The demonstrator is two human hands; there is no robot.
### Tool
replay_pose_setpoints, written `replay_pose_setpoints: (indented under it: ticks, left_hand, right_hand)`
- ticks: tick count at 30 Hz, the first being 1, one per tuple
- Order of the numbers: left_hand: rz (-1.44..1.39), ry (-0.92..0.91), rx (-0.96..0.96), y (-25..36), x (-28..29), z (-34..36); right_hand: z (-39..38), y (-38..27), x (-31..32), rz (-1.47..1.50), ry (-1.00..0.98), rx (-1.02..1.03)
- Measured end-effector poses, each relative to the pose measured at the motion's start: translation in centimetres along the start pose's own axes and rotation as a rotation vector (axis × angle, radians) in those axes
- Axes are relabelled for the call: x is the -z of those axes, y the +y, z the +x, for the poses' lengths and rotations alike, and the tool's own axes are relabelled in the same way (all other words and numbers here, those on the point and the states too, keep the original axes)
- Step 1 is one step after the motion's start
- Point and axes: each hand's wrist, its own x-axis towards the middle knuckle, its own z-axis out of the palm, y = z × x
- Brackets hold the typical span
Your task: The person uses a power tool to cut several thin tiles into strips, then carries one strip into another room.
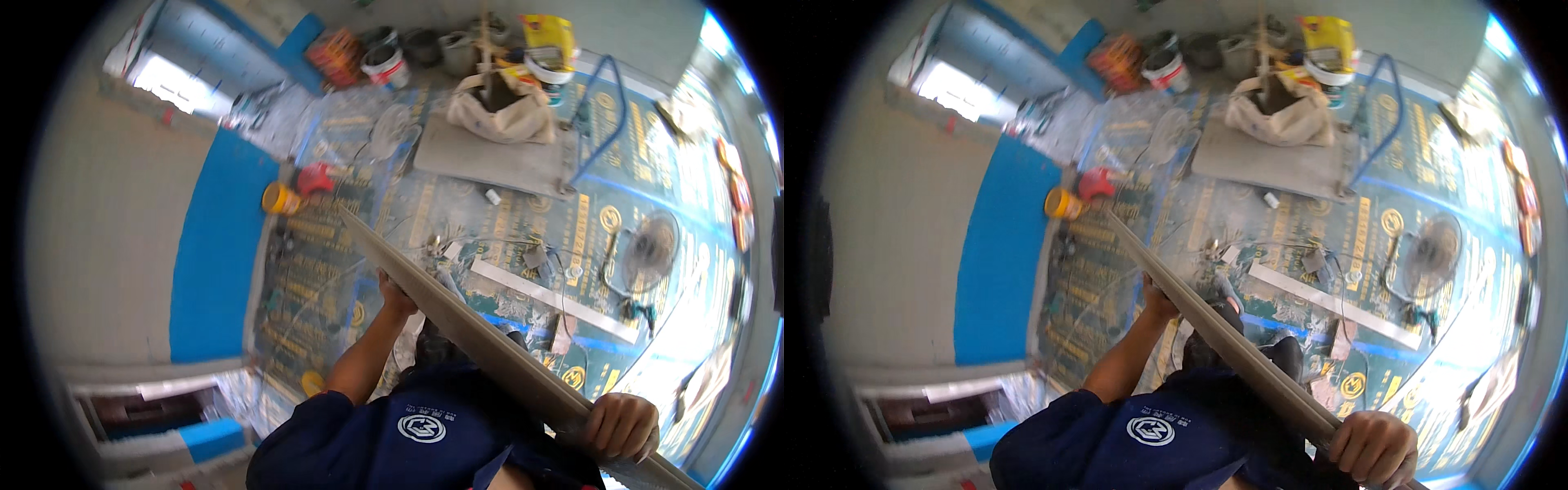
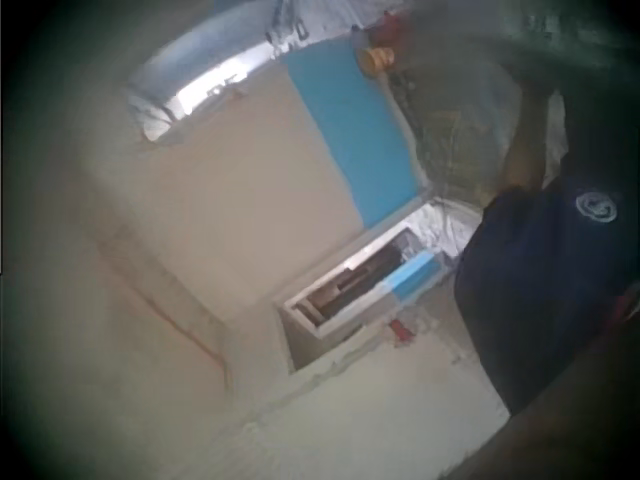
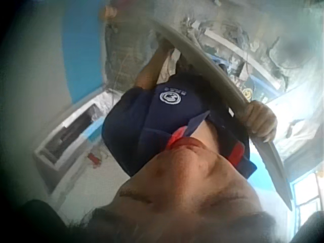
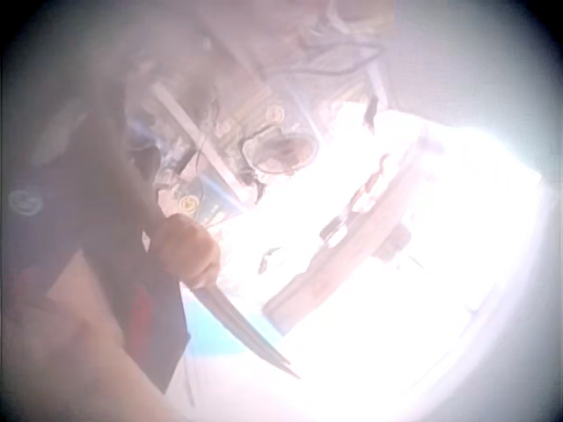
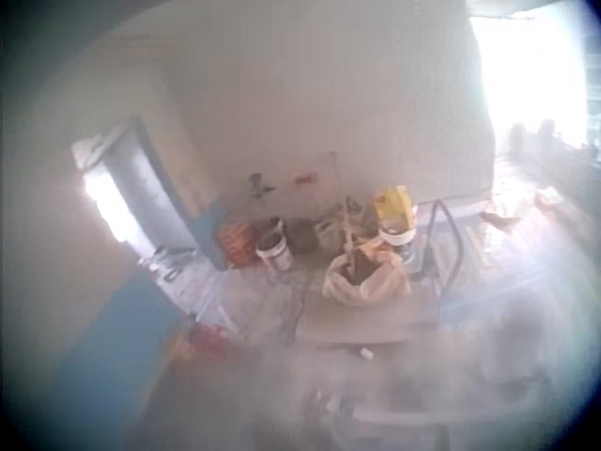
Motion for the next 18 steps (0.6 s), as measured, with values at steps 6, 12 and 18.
replay_pose_setpoints:
  ticks: [6, 12, 18]
  left_hand:
    - [-0.109, -0.014, -0.082, 3.9, 7.8, -0.2]
    - [-0.372, 0.243, -0.235, 9.7, 13.1, 0.9]
    - [-0.364, 0.069, -0.442, 21.0, 14.8, 1.1]
  right_hand:
    - [7.2, 7.1, 9.1, 0.227, -0.079, -0.143]
    - [16.0, 17.8, 19.8, 0.466, -0.15, -0.24]
    - [23.5, 31.4, 31.5, 0.626, -0.2, -0.205]
